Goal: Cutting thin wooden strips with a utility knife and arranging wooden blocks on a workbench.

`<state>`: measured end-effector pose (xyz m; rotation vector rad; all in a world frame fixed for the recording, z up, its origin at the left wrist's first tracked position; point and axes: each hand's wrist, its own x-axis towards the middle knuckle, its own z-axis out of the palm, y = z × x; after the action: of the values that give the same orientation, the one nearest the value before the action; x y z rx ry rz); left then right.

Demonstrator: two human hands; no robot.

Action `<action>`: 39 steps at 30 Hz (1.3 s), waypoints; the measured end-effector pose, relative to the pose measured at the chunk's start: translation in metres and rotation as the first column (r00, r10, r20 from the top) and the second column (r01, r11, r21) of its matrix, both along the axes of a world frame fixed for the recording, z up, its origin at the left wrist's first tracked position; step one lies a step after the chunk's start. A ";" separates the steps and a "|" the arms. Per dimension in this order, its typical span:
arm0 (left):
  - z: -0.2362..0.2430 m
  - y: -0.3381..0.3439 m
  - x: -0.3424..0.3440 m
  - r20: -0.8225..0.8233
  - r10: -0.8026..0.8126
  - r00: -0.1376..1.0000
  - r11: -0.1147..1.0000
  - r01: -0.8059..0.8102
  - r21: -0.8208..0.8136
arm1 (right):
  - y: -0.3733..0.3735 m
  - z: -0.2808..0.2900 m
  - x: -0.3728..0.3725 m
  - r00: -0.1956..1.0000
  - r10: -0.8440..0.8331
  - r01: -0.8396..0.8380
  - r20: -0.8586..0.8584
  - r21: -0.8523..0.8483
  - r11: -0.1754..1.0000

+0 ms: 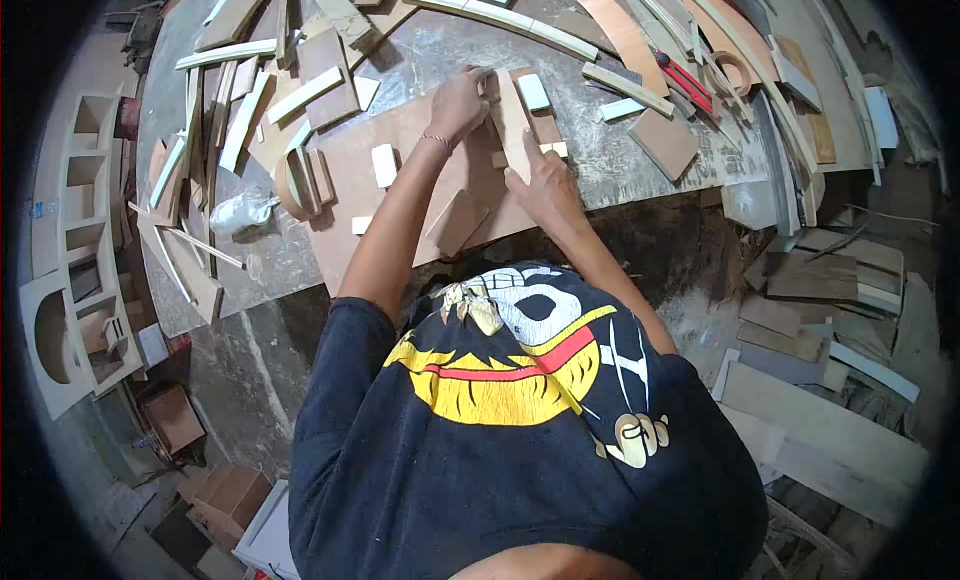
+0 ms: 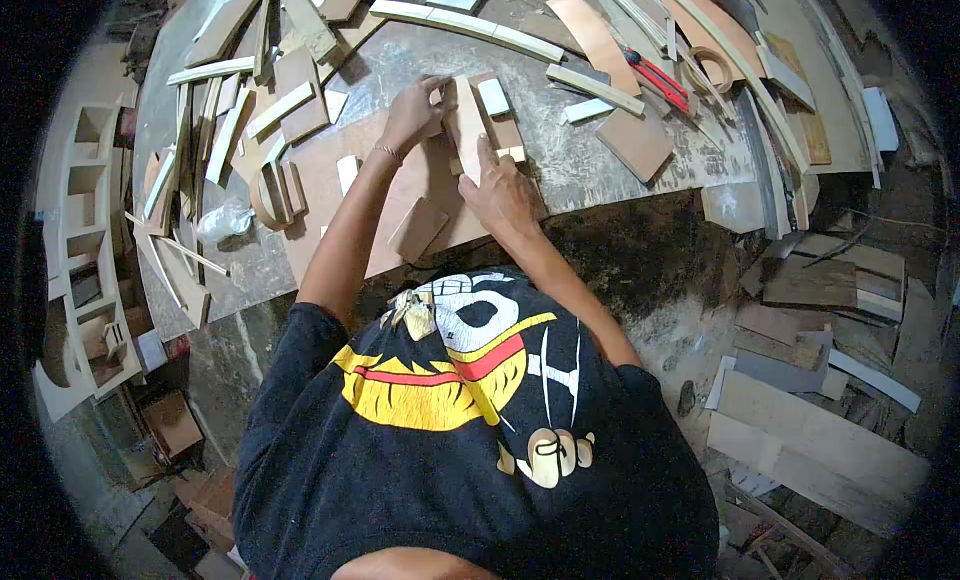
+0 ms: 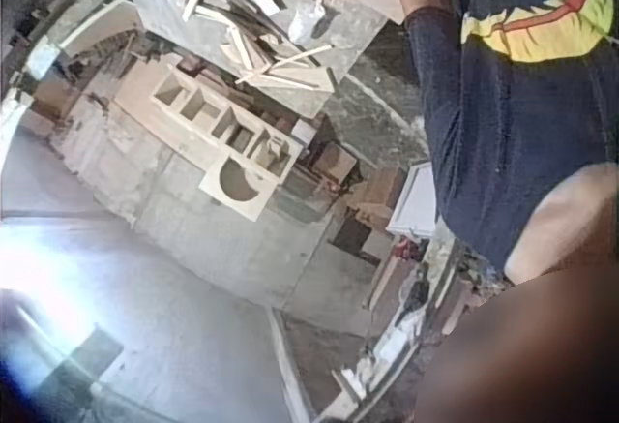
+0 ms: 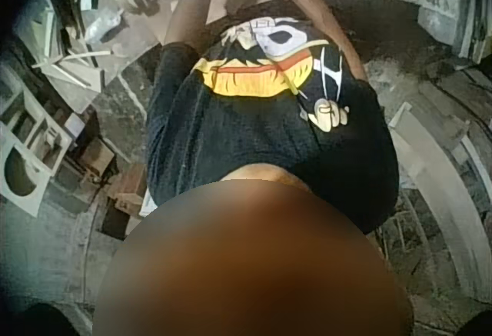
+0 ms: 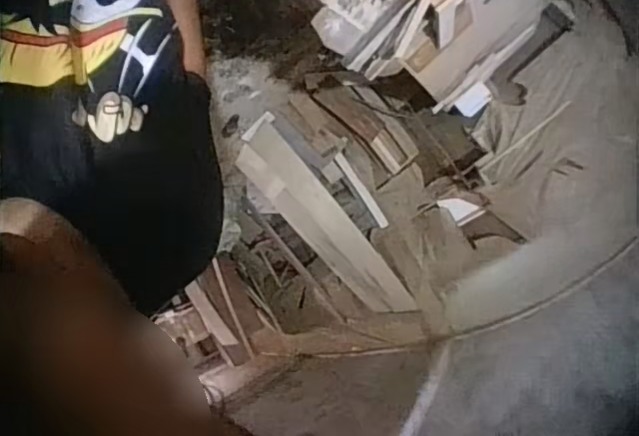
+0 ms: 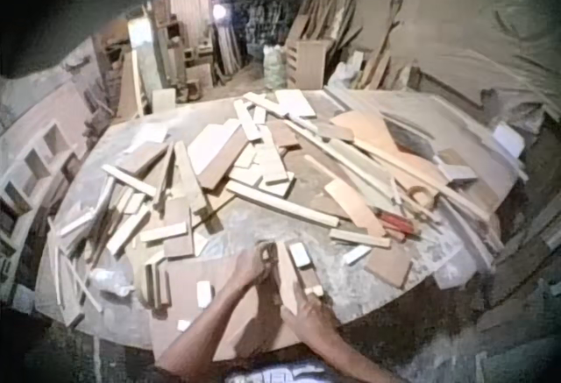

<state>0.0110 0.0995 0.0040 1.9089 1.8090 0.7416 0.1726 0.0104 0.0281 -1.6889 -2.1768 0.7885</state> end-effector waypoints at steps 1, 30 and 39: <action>-0.001 0.001 0.000 -0.018 0.001 1.000 1.000 -0.001 -0.004 | 0.000 -0.001 0.000 1.000 -0.004 0.004 -0.007 -0.002 1.000; 0.025 -0.063 0.127 0.919 0.381 0.098 0.899 0.193 -0.393 | -0.022 -0.004 0.094 0.790 -0.019 -0.019 -0.613 -0.054 0.998; 0.045 -0.103 0.122 0.654 0.271 0.706 0.947 -0.316 -0.052 | 0.000 0.003 0.117 0.754 -0.017 -0.016 -0.656 -0.045 0.999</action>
<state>0.1334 -0.0031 0.0490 1.1456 1.6263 1.3914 0.2896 0.0102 0.0307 -1.1615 -1.6598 1.2207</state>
